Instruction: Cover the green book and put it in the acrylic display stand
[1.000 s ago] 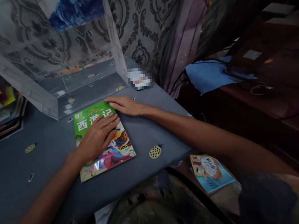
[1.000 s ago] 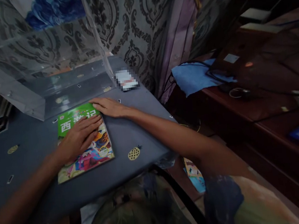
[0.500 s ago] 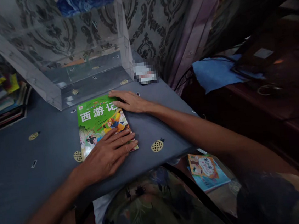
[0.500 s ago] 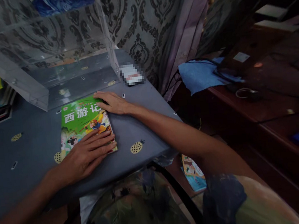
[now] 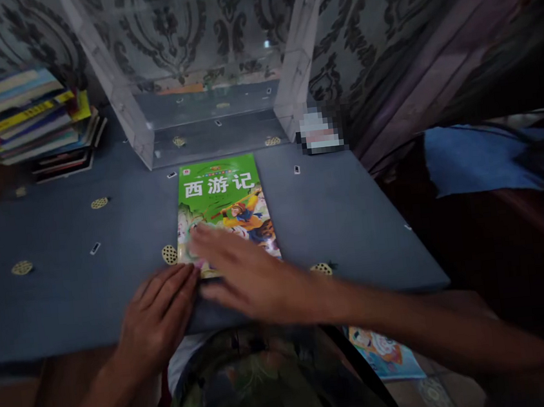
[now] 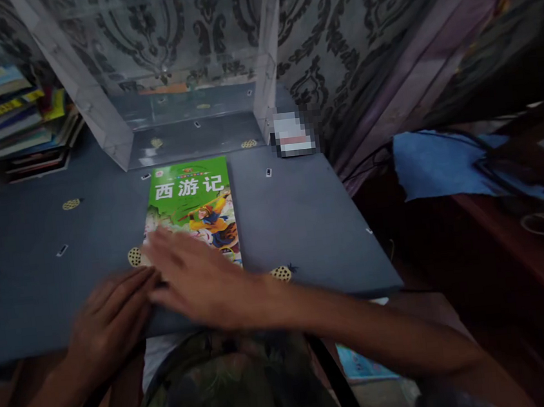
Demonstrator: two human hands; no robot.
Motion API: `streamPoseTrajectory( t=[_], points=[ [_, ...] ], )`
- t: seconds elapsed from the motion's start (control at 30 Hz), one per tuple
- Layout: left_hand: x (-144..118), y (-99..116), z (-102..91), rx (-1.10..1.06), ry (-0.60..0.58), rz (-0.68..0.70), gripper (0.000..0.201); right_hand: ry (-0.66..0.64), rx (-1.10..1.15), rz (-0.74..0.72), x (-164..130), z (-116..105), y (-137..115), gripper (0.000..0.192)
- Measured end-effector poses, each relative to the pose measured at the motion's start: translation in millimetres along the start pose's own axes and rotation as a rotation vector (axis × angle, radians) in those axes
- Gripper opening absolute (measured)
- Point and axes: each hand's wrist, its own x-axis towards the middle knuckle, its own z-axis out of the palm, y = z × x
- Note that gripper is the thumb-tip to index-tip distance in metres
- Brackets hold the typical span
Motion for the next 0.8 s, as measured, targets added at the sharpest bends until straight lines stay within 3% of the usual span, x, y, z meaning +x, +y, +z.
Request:
streamPoseTrajectory(
  t=[0.1,0.2,0.33,0.53,0.67,0.8],
  points=[
    [-5,4,0.3,-0.019,0.014,-0.004,0.036,-0.116,-0.053,-0.075,-10,34,-32,0.073],
    [-5,5,1.8,-0.015,-0.005,-0.03,0.035,-0.128,-0.154,-0.064,-22,43,-33,0.082],
    [-3,4,2.2,-0.002,-0.022,-0.041,0.034,-0.076,-0.259,0.014,-52,22,-14,0.085],
    [5,10,3.9,0.036,0.047,-0.048,0.025,0.055,-0.486,0.282,-99,-3,12,0.077],
    [6,6,4.9,0.108,0.074,-0.055,0.023,0.044,-0.494,0.287,-99,-4,5,0.066],
    [5,-30,1.0,0.197,0.037,-0.072,0.027,-0.085,-0.424,0.216,-74,-3,-23,0.061]
  ],
)
